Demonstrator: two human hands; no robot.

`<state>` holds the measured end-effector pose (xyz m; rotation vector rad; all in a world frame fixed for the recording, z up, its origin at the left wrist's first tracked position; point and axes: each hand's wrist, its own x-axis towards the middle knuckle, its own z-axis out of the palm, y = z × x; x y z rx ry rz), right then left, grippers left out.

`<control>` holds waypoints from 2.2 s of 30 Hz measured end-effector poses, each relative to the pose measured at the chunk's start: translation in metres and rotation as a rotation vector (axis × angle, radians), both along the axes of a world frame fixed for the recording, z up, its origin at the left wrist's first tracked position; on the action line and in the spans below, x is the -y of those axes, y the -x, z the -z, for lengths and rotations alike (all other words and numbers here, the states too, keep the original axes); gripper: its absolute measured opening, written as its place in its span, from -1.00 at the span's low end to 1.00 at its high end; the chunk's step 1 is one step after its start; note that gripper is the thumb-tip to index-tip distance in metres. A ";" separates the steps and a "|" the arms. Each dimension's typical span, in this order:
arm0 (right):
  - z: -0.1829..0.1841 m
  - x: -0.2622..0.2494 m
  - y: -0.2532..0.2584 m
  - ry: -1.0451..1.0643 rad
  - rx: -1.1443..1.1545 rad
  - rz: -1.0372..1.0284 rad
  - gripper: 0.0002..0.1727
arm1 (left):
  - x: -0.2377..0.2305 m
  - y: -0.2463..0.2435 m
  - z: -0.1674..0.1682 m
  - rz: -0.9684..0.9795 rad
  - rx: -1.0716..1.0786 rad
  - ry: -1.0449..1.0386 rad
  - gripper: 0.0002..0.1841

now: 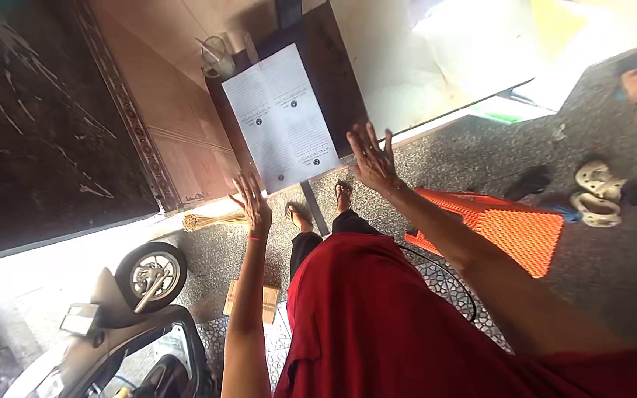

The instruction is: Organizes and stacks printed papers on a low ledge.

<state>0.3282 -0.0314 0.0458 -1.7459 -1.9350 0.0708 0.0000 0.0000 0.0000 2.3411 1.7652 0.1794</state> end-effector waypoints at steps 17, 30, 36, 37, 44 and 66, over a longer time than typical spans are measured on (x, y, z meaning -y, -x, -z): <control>0.064 0.096 -0.078 0.747 -0.340 0.222 -0.44 | -0.074 -0.082 -0.033 -0.006 -0.016 -0.033 -0.48; 0.039 0.075 -0.067 0.820 -0.611 -0.011 -0.63 | -0.076 -0.087 -0.033 0.019 -0.261 0.222 -0.31; 0.024 0.063 0.003 1.066 -0.943 -0.189 -0.53 | -0.080 -0.086 -0.040 0.093 -0.270 0.289 -0.25; 0.022 0.061 0.015 1.093 -0.947 -0.191 -0.48 | -0.084 -0.088 -0.041 0.081 -0.282 0.315 -0.22; 0.034 0.071 0.090 1.085 -0.924 -0.001 -0.52 | -0.093 -0.083 -0.048 0.157 -0.291 0.420 -0.21; 0.051 0.128 0.119 0.880 -1.221 0.349 -0.77 | -0.098 -0.082 -0.060 0.262 -0.418 0.474 -0.39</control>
